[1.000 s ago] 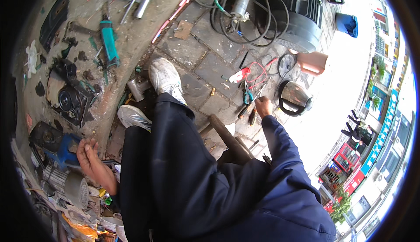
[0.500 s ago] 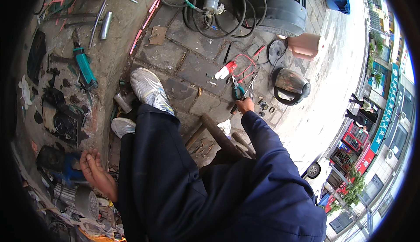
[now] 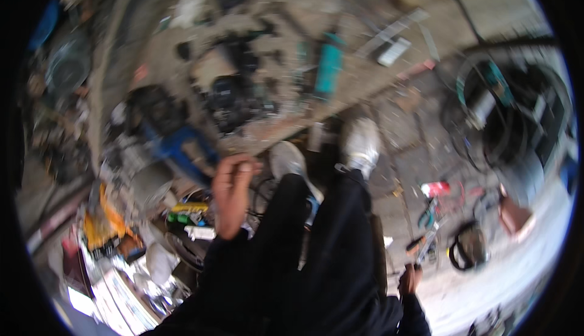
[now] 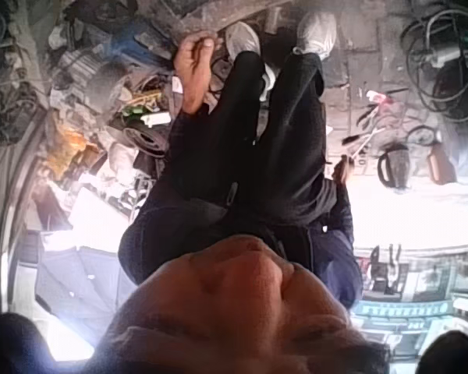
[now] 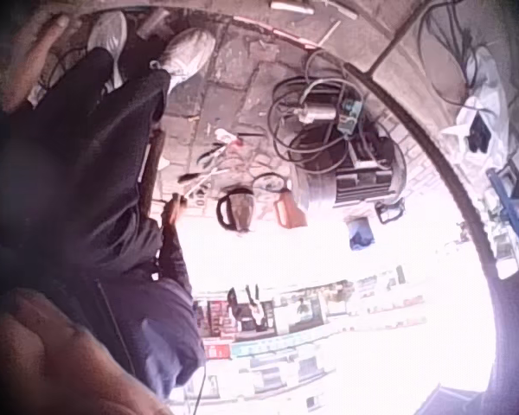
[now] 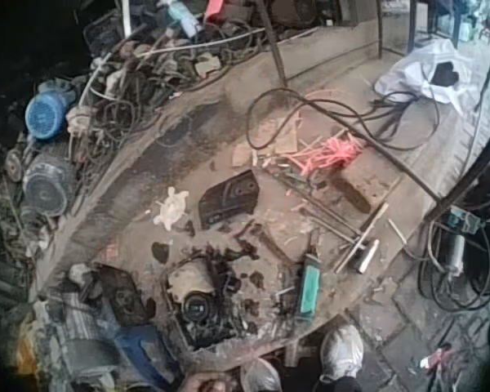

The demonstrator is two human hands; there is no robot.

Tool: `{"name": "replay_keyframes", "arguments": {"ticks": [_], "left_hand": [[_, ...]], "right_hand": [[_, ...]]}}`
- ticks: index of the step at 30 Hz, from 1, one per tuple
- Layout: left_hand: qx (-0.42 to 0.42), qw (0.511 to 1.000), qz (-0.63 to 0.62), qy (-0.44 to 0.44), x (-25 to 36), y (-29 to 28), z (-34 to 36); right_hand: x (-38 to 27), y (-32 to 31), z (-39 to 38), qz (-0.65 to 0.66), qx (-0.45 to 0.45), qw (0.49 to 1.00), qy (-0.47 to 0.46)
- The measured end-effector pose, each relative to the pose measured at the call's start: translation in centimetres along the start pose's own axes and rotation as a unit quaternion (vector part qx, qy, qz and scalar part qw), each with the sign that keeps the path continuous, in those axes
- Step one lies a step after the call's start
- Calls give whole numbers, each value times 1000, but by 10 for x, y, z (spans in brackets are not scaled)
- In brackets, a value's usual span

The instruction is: The person uses a multimeter to test electrical components, then disassembles a motor housing with a screwdriver and wrench. They remove internal parts, inspect them, and place them on the workbench.

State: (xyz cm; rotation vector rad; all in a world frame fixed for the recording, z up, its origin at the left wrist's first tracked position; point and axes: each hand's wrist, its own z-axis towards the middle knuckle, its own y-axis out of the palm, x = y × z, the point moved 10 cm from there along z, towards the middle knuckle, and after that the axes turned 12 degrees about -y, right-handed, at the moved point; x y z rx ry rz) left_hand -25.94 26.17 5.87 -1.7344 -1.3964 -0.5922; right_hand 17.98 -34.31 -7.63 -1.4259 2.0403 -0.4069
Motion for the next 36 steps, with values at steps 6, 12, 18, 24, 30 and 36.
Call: {"name": "replay_keyframes", "arguments": {"ticks": [6, 12, 18, 24, 30, 36], "left_hand": [[-80, 993, -56, -71, -12, 25, -4], [88, 994, 59, 42, 34, -34, 25], [173, 921, 296, 186, 108, -70, 73], [116, 911, 360, 167, 111, -66, 99], [157, 902, 360, 182, 101, -63, 100], [150, 915, 330, 178, 94, -62, 101]], "right_hand": [[-335, 99, -62, -10, -160, 928, -335], [-557, 231, -172, -190, -337, 693, -608], [-597, 288, -223, -196, -378, 640, -640], [-584, 316, -220, -143, -457, 714, -511], [-570, 331, -219, -117, -497, 766, -391], [-572, 330, -229, -113, -525, 767, -351]]}}
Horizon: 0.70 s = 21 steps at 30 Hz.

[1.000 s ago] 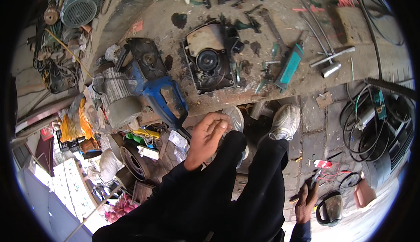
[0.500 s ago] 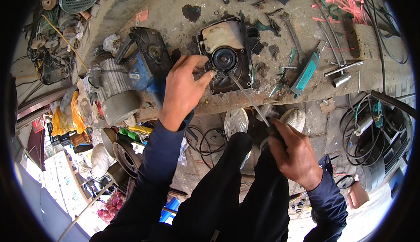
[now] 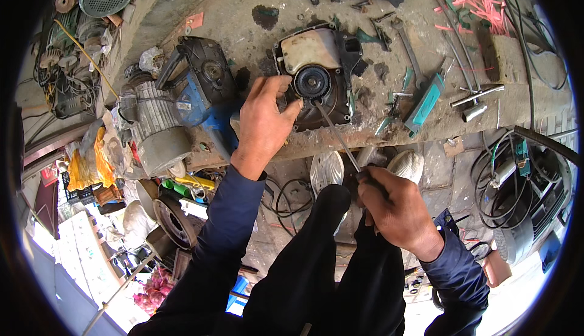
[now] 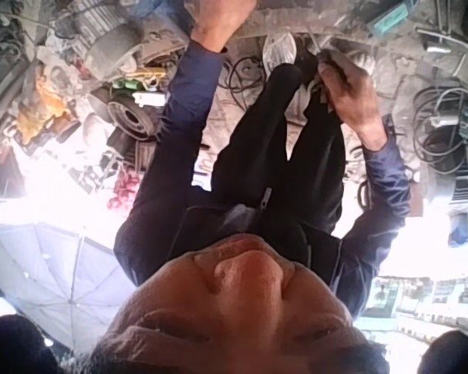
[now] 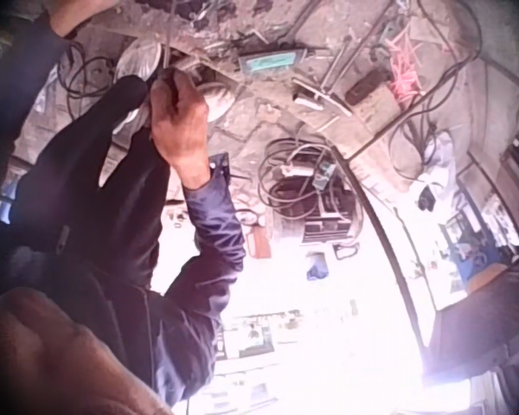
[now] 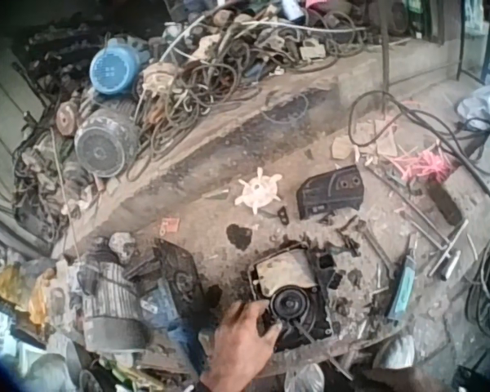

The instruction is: The person uses a multimeter to test electrical components, then disassembles a motor housing with a screwdriver and wrench. They remove internal parts, inspect them, and place them on the workbench.

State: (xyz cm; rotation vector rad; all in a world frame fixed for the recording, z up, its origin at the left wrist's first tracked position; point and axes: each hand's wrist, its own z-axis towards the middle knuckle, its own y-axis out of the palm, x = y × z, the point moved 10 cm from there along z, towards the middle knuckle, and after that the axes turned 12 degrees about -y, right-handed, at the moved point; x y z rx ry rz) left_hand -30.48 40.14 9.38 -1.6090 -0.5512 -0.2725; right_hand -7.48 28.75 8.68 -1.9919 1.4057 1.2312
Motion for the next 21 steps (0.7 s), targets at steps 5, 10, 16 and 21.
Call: {"name": "replay_keyframes", "arguments": {"ticks": [5, 10, 16, 21], "left_hand": [[16, 1000, -8, 6, 2, -1, -1], [22, 1000, -12, 6, 3, 0, -2], [28, 999, -17, -1, 2, 0, -2], [28, 999, -16, 1, 2, 2, -1]], "right_hand": [[0, 3, 2, 17, 17, 1000, 6], [4, 16, 0, 75, 35, 996, 24], [0, 33, 0, 159, 49, 985, 51], [4, 50, -1, 246, 53, 962, 102]]}}
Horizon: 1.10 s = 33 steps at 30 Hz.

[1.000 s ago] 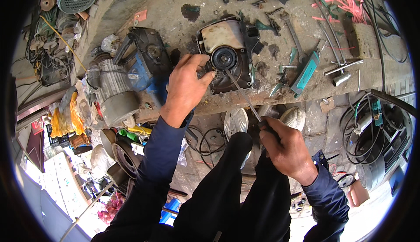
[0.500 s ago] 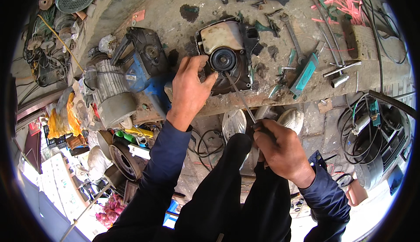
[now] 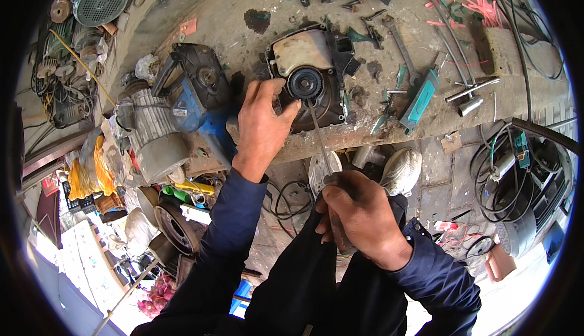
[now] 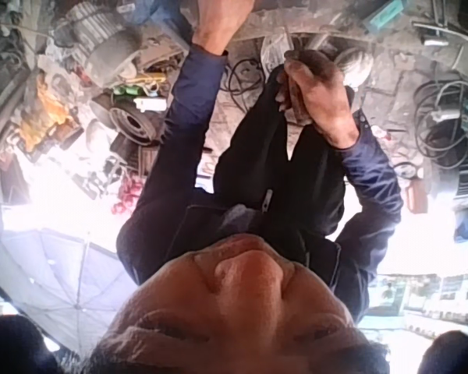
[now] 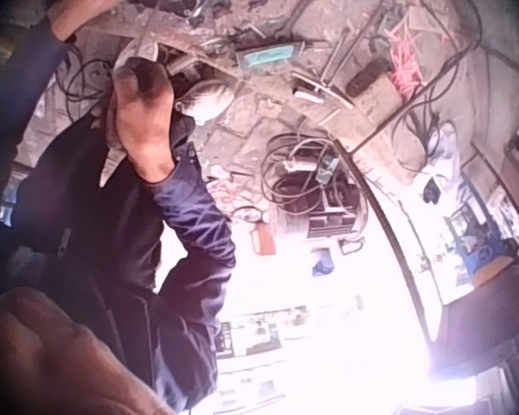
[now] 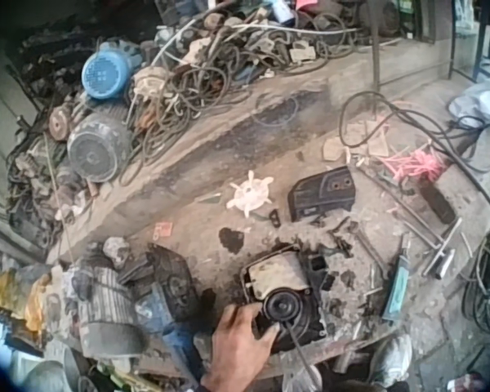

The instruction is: The person uses a multimeter to test electrical components, then disassembles a motor housing with a screwdriver and wrench. They remove internal parts, inspect them, and place them on the workbench.

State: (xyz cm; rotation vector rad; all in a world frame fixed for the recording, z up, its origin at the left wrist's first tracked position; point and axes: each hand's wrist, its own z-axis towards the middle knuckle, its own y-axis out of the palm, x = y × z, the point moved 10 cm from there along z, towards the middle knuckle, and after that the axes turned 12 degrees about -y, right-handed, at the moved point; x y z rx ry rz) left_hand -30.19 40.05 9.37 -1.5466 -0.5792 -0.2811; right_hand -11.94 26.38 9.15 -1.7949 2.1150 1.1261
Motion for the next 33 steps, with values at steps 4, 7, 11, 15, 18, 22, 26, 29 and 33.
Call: {"name": "replay_keyframes", "arguments": {"ticks": [4, 7, 11, 15, 18, 22, 26, 29, 33], "left_hand": [[-3, 1000, -1, -1, -2, 1, 0], [-4, 1000, -3, -5, -2, 2, 1], [-5, 1000, 0, -9, -2, 2, 0], [-9, 1000, -1, -14, -2, 2, 0], [-7, 1000, 2, -6, -1, 3, 0], [-8, 1000, 3, 0, 0, 3, -1], [-13, 1000, 0, -2, -1, 4, -1], [-16, 1000, -1, -6, -2, 5, -1], [-15, 1000, -2, -9, -5, 4, 1]], "right_hand": [[7, 7, 3, 27, 24, 999, 20], [6, 15, 3, 73, 23, 996, 39], [0, 27, 3, 172, 23, 984, 48], [0, 24, 9, 144, 28, 989, 22], [6, 18, 11, 112, 39, 993, -2], [15, 11, 12, 79, 49, 995, -20], [15, 10, 12, 58, 55, 996, -41], [11, 12, 13, 66, 55, 996, -39], [1, 16, 7, 99, 47, 994, -7]]}}
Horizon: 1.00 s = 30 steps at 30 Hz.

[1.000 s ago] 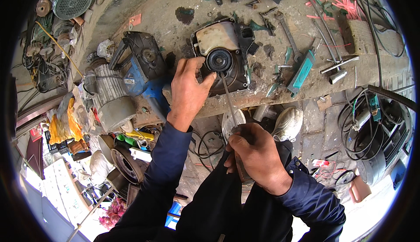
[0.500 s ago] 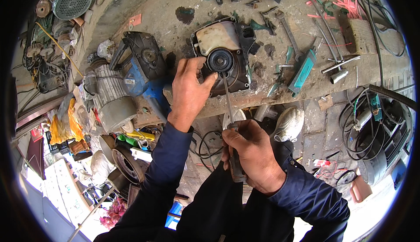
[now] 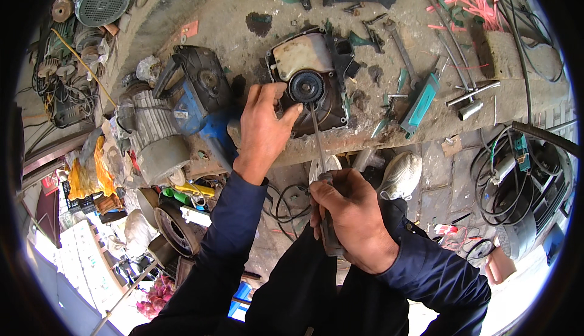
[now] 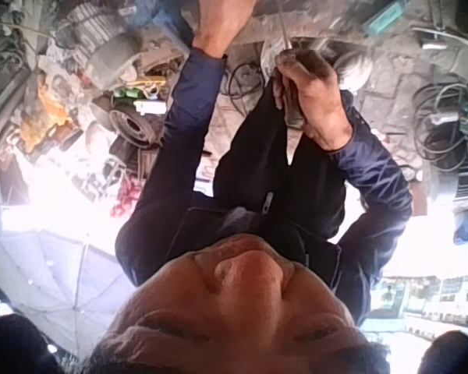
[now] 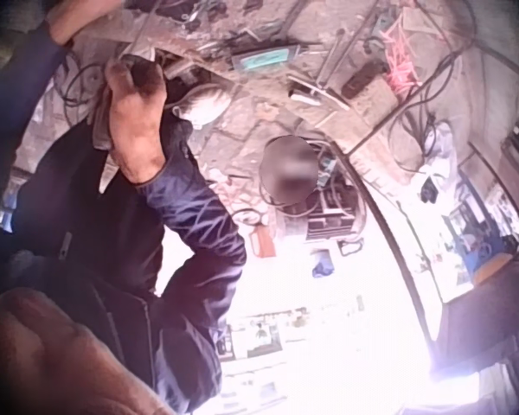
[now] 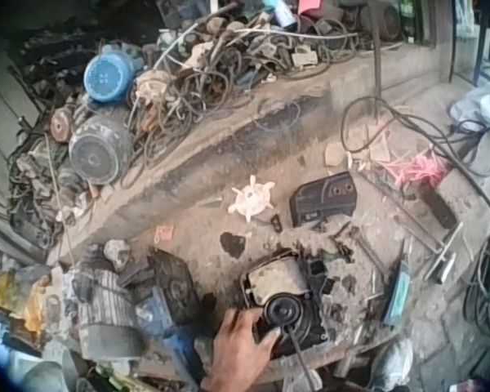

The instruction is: The person uses a multimeter to test electrical components, then disassembles a motor housing with a screwdriver and wrench. They remove internal parts, inspect them, and place them on the workbench.

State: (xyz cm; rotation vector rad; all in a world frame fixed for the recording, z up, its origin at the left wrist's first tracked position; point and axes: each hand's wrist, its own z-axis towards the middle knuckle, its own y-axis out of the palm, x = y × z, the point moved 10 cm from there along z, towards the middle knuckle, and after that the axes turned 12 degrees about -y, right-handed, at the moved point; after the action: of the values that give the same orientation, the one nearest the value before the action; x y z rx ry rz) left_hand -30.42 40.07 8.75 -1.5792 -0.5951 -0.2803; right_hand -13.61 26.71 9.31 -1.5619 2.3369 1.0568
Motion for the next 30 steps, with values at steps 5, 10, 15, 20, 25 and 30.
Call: {"name": "replay_keyframes", "arguments": {"ticks": [5, 10, 15, 20, 25, 30], "left_hand": [[-2, 1000, 8, -4, -3, -1, -1], [43, 999, -26, 8, 2, -20, -22], [-48, 978, -186, -77, 5, -21, -74], [-255, 883, -346, -192, 13, 16, -132], [-262, 872, -366, -193, 11, 21, -138], [-241, 845, -431, -203, 9, 18, -141]], "right_hand": [[-16, -6, -24, -17, 0, 999, 35], [-18, -25, -20, -108, 13, 993, -50], [-20, -23, 9, -62, -5, 980, -190], [-24, -11, 33, -21, 19, 964, -265], [-6, -4, 46, -2, -1, 972, -236], [-16, -4, 43, -154, -33, 936, -315]]}}
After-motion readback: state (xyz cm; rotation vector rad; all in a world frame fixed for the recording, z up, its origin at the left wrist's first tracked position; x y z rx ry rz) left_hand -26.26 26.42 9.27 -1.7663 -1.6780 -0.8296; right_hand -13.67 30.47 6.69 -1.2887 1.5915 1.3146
